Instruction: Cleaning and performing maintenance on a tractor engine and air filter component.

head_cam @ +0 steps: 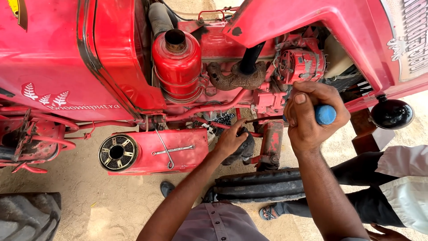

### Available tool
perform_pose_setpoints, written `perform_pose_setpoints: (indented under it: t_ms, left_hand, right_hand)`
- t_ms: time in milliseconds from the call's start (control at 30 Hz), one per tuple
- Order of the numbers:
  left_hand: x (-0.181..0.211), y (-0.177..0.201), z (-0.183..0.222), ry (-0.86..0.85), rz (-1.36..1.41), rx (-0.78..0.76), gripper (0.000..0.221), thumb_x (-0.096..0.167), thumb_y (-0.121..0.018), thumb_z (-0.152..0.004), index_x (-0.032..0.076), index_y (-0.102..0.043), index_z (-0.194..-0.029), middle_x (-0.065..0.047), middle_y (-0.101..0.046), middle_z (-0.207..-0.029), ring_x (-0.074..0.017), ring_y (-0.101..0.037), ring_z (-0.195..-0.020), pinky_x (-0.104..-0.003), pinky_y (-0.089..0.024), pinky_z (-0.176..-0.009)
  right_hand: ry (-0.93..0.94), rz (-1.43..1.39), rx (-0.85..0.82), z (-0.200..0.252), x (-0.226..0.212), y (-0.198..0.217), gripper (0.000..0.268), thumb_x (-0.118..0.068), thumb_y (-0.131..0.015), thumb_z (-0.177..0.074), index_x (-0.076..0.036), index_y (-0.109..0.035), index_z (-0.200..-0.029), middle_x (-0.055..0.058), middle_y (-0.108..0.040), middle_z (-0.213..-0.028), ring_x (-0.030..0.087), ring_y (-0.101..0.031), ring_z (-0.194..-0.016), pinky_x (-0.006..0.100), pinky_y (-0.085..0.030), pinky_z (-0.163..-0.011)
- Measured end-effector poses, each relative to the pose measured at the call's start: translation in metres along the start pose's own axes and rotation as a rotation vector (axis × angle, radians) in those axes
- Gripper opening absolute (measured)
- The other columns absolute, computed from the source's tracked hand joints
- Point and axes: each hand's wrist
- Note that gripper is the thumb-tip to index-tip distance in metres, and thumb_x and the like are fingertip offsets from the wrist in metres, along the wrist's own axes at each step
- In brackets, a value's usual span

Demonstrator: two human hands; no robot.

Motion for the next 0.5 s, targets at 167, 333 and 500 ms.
perform_pose_setpoints:
  t_ms: [167, 333, 500]
  left_hand:
    - [0.003, 0.005, -0.014, -0.017, -0.076, -0.012, 0.06, 0.031, -0.064, -0.097, 0.019, -0.046, -0.154, -0.013, -0.065, -0.085, -0.024, -0.067, -0.072, -0.047, -0.055, -0.07]
    - [-0.024, -0.005, -0.029, -0.075, -0.067, -0.005, 0.058, 0.031, -0.065, -0.096, 0.015, -0.047, -0.149, -0.012, -0.071, -0.105, -0.0192, -0.072, -0.072, -0.042, -0.058, -0.069]
    - [-0.071, -0.026, -0.035, -0.22, 0.081, 0.065, 0.069, 0.026, -0.072, -0.098, 0.015, -0.041, -0.158, -0.011, -0.065, -0.13, -0.0124, -0.06, -0.099, -0.037, -0.052, -0.08]
  right_hand:
    - [0.016, -0.017, 0.002, -0.003, -0.007, 0.005, 0.009, -0.001, -0.066, -0.109, 0.007, -0.064, -0.112, 0.009, -0.057, -0.071, 0.007, -0.043, -0.044, 0.024, -0.032, -0.039]
    - [0.048, -0.009, -0.011, -0.005, -0.011, 0.011, 0.011, -0.003, -0.065, -0.111, 0.007, -0.063, -0.115, 0.008, -0.054, -0.065, 0.008, -0.041, -0.042, 0.025, -0.033, -0.04]
    - [0.06, 0.021, -0.011, -0.003, -0.009, 0.02, 0.014, -0.004, -0.066, -0.113, 0.009, -0.062, -0.113, 0.007, -0.051, -0.064, 0.008, -0.039, -0.042, 0.025, -0.034, -0.04]
Point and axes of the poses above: each hand's wrist, its own z-axis away from the middle knuckle, its own y-axis out of the back of the hand, x = y × z
